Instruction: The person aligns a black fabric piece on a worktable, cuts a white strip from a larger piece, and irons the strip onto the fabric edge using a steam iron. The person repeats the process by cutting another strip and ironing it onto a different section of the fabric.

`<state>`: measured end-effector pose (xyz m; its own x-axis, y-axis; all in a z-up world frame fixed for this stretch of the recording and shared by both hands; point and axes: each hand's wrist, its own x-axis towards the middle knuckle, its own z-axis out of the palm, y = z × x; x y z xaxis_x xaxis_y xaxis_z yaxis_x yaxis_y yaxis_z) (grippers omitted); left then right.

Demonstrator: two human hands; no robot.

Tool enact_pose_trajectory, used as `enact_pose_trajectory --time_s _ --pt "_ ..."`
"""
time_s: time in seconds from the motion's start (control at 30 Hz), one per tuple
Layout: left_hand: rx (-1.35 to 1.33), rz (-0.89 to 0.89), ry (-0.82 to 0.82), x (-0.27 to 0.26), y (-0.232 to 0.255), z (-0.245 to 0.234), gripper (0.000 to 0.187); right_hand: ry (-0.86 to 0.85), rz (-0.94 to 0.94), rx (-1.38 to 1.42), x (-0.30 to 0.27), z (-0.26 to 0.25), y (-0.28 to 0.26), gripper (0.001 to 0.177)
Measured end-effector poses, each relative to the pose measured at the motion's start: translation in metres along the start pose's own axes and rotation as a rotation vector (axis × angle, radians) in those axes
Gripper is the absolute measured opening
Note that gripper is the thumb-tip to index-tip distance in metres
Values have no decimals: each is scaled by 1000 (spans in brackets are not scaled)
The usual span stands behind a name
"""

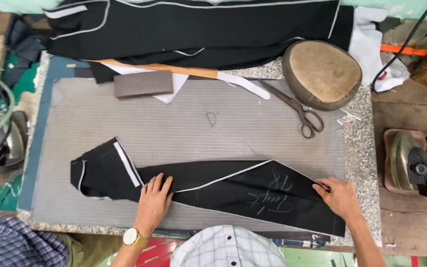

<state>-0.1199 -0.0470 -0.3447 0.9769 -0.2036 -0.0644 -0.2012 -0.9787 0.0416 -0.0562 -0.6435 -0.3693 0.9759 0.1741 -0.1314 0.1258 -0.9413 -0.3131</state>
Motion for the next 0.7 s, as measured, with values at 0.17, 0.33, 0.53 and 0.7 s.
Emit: enact_pose_trajectory --time_s 0.17,0.33,0.53,0.7 --pt "-79 -2 -27 -18 -21 7 43 -104 52 -102 -14 -9 23 39" --pt "-470 -59 -160 -32 -54 -26 41 -389 376 120 -34 -80 -14 39" --pt "-826 -439 -159 -25 -99 -132 32 -465 548 499 -65 -112 9 38" --pt "-316 -181 305 50 -112 -188 26 -211 399 376 6 -150 -63 37"
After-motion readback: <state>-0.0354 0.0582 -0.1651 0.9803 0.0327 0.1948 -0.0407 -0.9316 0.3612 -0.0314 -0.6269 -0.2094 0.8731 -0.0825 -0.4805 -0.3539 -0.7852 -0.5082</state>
